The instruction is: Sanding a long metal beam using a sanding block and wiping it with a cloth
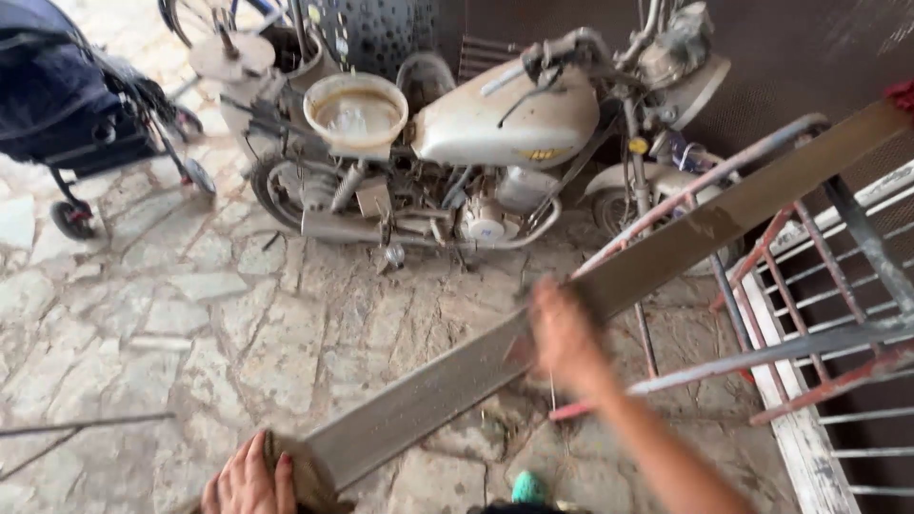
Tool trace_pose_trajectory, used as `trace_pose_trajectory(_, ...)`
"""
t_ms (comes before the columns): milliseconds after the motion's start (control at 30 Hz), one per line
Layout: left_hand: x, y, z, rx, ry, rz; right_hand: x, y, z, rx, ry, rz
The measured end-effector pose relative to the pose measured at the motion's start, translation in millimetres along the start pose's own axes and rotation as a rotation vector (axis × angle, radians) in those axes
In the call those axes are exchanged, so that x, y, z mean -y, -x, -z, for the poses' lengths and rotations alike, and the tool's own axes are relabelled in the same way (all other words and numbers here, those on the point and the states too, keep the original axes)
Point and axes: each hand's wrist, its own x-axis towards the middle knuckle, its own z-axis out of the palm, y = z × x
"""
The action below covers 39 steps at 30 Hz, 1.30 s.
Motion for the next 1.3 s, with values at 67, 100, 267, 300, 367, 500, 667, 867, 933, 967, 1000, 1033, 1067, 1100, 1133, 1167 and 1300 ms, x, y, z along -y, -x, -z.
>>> trace_pose_trajectory(67, -8.6, 10.9, -19.4, 0.116, -0.081, 0.039, -7.4, -13.7, -11.5, 0.052, 0.103, 0.074)
trace_pose_trajectory(100, -15.9, 14.4, -30.2, 0.216, -0.156, 0.076, -11.1, -22.1, -14.1, 0.089, 0.202, 0.154)
trace_pose_trajectory(267, -72.8, -19.1, -19.2, 0.464, 0.174, 0.126, 2.1, 43.3, -129.0, 0.541, 0.210, 0.727)
trace_pose_trajectory(300, -81.0, -22.3, -17.1, 0.401, 0.199, 0.093, -16.5, 51.8, -154.1, 0.522, 0.076, 1.027)
trace_pose_trajectory(367, -87.1, -26.3, -7.6, 0.420, 0.203, 0.106, -36.1, 15.1, -112.3, 0.280, 0.153, 0.851)
trace_pose_trajectory(500, -96.3, -34.6, 7.2, 0.418, 0.220, 0.114, 42.3, 11.2, -11.8, 0.486, 0.423, 0.183)
trace_pose_trajectory(667, -99.7, -42.8, 12.9, 0.485, 0.217, 0.158, -3.6, 11.4, -94.2, 0.020, 0.791, 1.019)
trace_pose_trajectory(867, -93.6, -32.0, 1.6, 0.413, 0.207, 0.131, 0.3, 31.7, -101.1, 0.556, 0.495, 0.935)
trace_pose_trajectory(933, -92.9, -32.2, -0.1, 0.392, 0.218, 0.121, -16.9, 21.1, -112.5, 0.623, 0.346, 1.043)
trace_pose_trajectory(967, -93.9, -37.7, 4.7, 0.427, 0.197, 0.119, -27.4, 3.3, -120.1, 0.040, 0.586, 1.057)
trace_pose_trajectory(1000, -97.7, -40.0, 9.8, 0.461, 0.180, 0.127, -40.4, -14.5, -126.0, -0.554, 0.795, 1.018)
trace_pose_trajectory(1033, -100.9, -32.9, 11.2, 0.469, 0.186, 0.137, -44.3, 6.5, -123.2, -0.543, 0.804, 1.024)
trace_pose_trajectory(1067, -98.7, -35.3, 11.0, 0.455, 0.194, 0.127, -41.2, 22.8, -122.1, -0.421, 0.809, 1.149)
trace_pose_trajectory(1100, -97.1, -38.0, 11.3, 0.441, 0.203, 0.117, -38.4, 39.1, -120.3, -0.294, 0.812, 1.270)
trace_pose_trajectory(1133, -96.4, -38.6, 9.9, 0.437, 0.205, 0.114, -39.7, 24.0, -112.3, -0.300, 0.814, 1.267)
trace_pose_trajectory(1167, -95.7, -39.0, 8.1, 0.454, 0.212, 0.123, -41.2, 8.9, -104.5, -0.050, 0.560, 1.030)
trace_pose_trajectory(1300, -96.9, -37.5, 9.5, 0.484, 0.225, 0.149, 6.3, -1.6, -50.5, 0.355, 0.596, 0.443)
